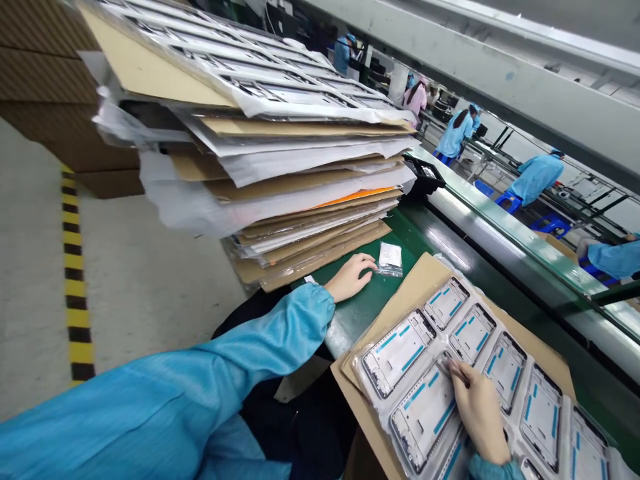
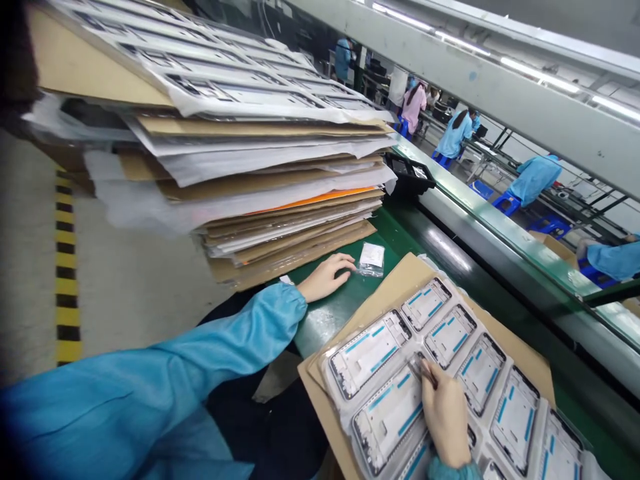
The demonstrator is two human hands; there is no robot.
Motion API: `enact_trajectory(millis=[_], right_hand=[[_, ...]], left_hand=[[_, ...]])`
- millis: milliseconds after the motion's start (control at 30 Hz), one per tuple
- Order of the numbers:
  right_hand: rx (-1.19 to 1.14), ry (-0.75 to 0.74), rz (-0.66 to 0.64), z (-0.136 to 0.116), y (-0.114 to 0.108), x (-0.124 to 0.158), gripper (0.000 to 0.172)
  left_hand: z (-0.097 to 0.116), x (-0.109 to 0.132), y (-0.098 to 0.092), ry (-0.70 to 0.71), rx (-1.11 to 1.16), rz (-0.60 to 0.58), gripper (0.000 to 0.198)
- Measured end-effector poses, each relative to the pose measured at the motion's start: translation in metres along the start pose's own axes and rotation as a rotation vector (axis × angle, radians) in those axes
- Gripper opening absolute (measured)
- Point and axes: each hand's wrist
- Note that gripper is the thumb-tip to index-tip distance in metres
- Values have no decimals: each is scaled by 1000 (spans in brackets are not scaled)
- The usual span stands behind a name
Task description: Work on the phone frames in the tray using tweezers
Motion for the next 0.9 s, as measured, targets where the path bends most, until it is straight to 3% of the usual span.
enact_trajectory(millis=[133, 233, 533, 900], right_hand=[[-80, -19, 35, 0, -2, 0, 46], [-64, -23, 107, 6, -2, 0, 47], [-77, -49, 127, 16, 0, -1, 43], [-79, -27, 89, 15, -1, 1, 44]], left_hand=[[5, 4, 2, 125, -148, -142, 31], [8, 4, 5, 140, -268, -212, 37], [4, 3, 5, 70, -292, -240, 36], [8, 8, 3, 101, -257, -263, 40]])
Point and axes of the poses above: each hand's wrist, its own x-axis away from the middle knuckle, its own y-axis out of the palm, z = x × y, and after that the axes turned 2 degrees about -x, right-handed
